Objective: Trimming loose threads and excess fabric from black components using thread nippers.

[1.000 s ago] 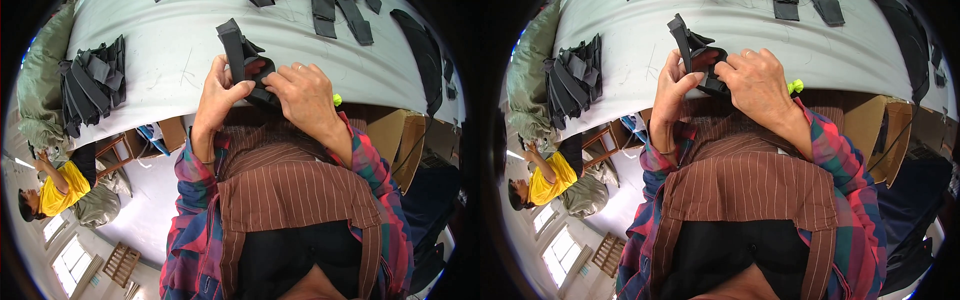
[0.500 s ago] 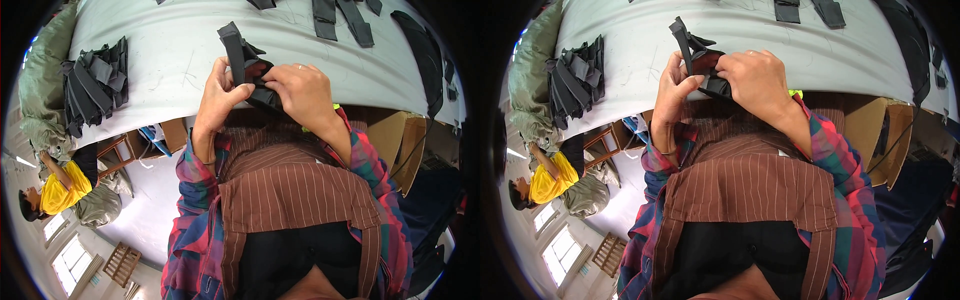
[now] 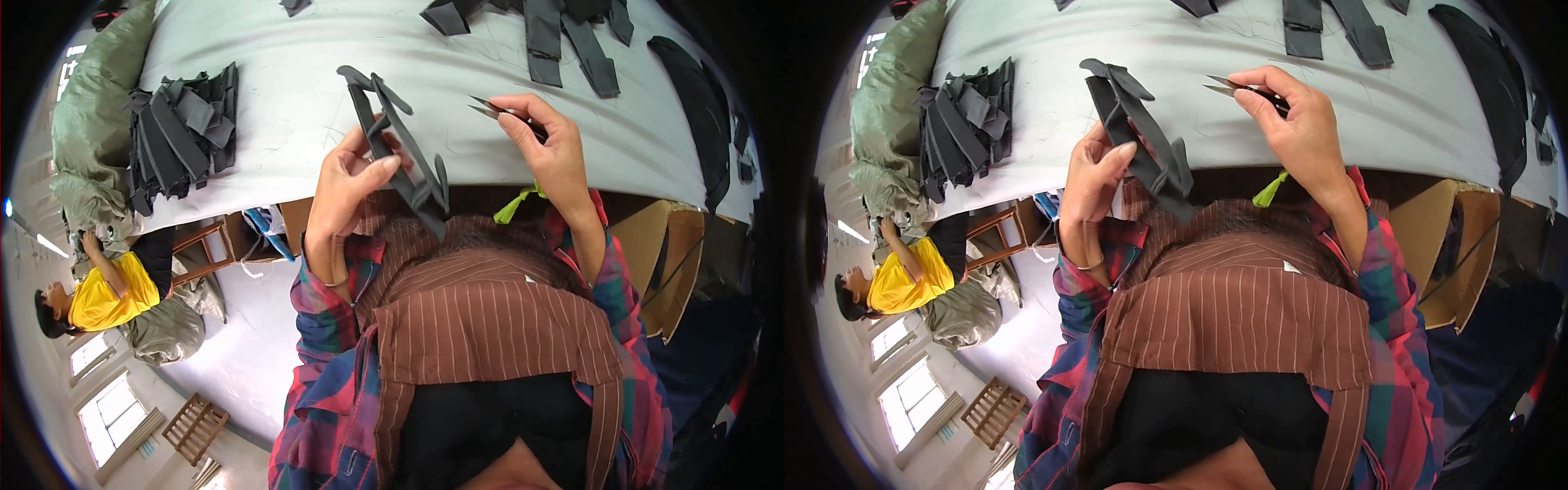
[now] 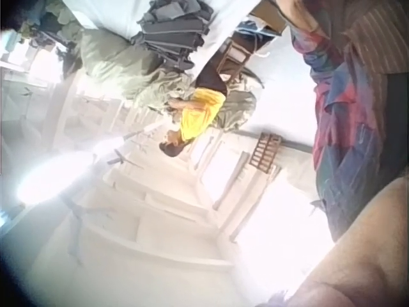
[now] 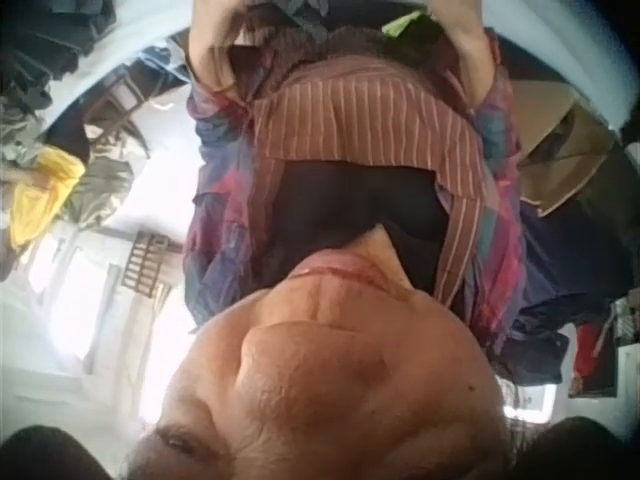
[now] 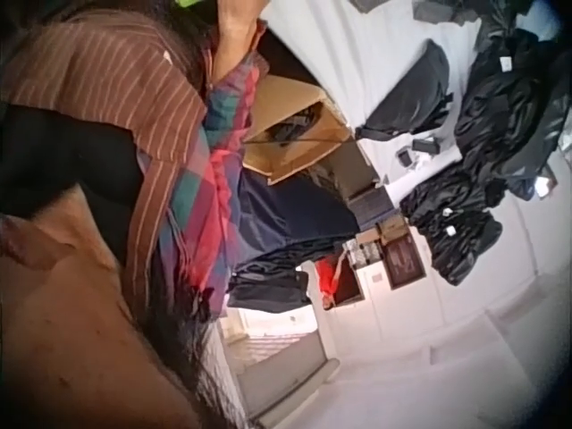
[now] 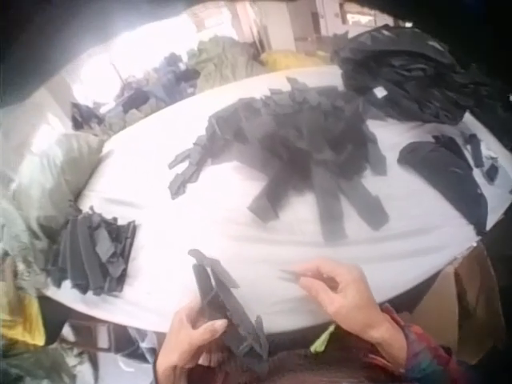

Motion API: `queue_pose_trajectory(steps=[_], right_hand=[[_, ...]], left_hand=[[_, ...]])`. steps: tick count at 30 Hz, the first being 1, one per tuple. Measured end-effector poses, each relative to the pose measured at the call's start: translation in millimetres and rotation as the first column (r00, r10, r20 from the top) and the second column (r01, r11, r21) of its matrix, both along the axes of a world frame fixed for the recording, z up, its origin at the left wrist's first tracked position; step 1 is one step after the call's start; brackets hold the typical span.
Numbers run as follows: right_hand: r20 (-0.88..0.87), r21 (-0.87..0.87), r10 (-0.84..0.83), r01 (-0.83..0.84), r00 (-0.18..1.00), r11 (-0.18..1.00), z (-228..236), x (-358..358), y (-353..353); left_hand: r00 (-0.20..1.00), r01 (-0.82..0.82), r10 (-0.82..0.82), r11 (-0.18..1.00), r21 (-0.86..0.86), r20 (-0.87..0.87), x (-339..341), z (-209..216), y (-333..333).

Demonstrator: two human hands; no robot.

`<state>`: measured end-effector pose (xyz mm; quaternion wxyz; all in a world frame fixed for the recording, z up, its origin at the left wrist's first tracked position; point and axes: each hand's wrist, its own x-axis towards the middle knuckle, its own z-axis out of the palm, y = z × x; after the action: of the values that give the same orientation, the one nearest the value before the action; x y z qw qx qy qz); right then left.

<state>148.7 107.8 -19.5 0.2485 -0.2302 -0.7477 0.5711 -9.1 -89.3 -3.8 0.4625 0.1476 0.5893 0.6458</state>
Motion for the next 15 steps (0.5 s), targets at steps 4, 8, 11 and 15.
queue_pose_trajectory(steps=[4,8,11,15], right_hand=[[0.027,-0.004,-0.047,0.048,0.998,0.999,-5,-2,7],[0.056,-0.044,-0.042,0.045,0.998,0.998,-18,-1,19],[0.083,-0.021,-0.046,0.048,0.995,0.999,-17,-4,12],[0.073,0.009,-0.046,0.045,0.996,0.999,-20,-7,15]], left_hand=[[0.986,-0.032,-0.016,0.960,0.278,0.168,-1,14,-24],[0.997,0.007,-0.006,1.000,0.010,-0.071,-16,24,-27],[0.924,-0.150,0.113,0.986,-0.075,-0.365,-41,44,-46],[0.537,-0.444,0.164,0.889,-0.112,-0.828,-105,88,-72]])
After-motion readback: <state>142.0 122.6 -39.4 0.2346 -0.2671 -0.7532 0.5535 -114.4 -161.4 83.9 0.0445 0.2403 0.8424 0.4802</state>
